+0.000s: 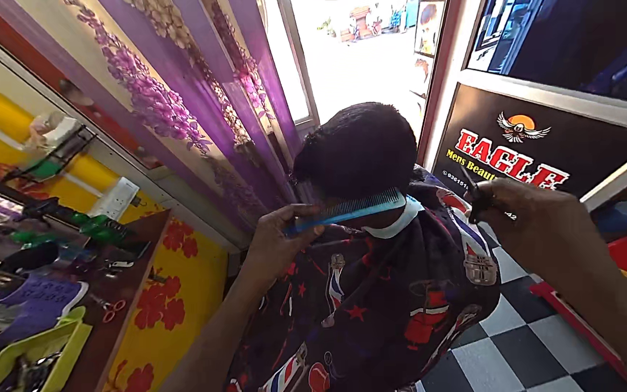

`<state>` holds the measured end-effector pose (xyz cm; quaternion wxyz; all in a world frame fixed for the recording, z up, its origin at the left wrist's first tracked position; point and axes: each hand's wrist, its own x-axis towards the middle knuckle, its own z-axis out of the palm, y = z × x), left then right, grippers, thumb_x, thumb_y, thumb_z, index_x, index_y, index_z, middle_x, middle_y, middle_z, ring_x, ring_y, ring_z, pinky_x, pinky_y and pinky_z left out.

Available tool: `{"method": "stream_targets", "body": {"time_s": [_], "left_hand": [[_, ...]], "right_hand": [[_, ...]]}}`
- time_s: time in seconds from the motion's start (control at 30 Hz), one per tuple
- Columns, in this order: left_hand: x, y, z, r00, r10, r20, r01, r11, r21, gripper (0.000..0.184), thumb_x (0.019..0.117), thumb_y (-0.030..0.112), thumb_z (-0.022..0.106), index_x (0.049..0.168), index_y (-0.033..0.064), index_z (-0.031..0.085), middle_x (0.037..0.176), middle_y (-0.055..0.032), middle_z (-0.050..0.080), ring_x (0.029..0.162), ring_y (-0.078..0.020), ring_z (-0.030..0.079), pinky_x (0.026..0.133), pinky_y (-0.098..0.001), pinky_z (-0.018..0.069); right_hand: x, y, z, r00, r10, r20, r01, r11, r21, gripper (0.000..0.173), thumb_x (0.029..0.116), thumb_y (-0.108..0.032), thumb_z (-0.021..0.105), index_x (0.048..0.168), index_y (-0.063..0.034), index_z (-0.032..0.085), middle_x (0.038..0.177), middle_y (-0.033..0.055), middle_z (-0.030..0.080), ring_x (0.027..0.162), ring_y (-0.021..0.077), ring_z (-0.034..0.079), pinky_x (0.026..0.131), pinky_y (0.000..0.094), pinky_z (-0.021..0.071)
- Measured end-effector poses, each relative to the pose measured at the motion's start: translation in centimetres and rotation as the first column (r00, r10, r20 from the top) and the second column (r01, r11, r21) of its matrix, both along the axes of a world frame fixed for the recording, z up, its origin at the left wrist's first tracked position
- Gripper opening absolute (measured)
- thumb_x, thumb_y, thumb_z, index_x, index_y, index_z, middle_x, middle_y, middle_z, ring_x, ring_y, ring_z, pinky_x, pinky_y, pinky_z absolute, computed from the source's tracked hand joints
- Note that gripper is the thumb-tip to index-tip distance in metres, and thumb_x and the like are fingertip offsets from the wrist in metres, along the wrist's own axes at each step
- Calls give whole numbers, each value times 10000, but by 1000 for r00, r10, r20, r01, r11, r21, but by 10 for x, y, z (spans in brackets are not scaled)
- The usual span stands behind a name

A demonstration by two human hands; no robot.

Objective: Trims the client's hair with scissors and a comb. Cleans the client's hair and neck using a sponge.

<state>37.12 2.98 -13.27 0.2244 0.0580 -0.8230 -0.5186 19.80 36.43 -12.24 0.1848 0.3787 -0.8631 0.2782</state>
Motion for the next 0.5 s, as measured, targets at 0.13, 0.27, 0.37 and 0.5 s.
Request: {"method": "stream_targets", "body": {"time_s": [0.13,0.27,0.37,0.5], "left_hand": [[-10,-13,7,989,25,-145,-61,967,-246,322,856,144,824,1167,129,739,1104,11,734,984,-129,688,854,-330,585],[-19,-14,9,955,64,-290,-184,893,-411,316,874,239,820,1176,167,756,1150,48,720,1093,-134,626,928,-329,504],[-27,-17,11,927,50,-372,-229,861,-454,302,863,231,820,1149,148,770,1146,17,728,1102,-145,611,962,-373,452],[-32,-19,14,893,46,-447,-283,830,-481,283,875,234,815,1143,149,780,1155,3,729,1097,-151,611,960,-381,439]], "right_hand": [[13,-12,37,968,-82,-238,131,971,201,271,922,18,693,1191,-18,690,1149,242,690,1007,489,672,867,684,501],[23,-26,55,895,-109,-433,235,939,250,208,943,65,620,1141,19,665,1043,272,685,936,488,678,919,675,446],[25,-39,57,874,-73,-480,240,924,297,243,911,105,635,1141,28,656,1051,276,673,934,485,667,938,658,438],[25,-54,50,844,-35,-535,236,920,312,261,885,152,617,1103,14,658,1019,246,694,911,449,684,903,613,457]]}}
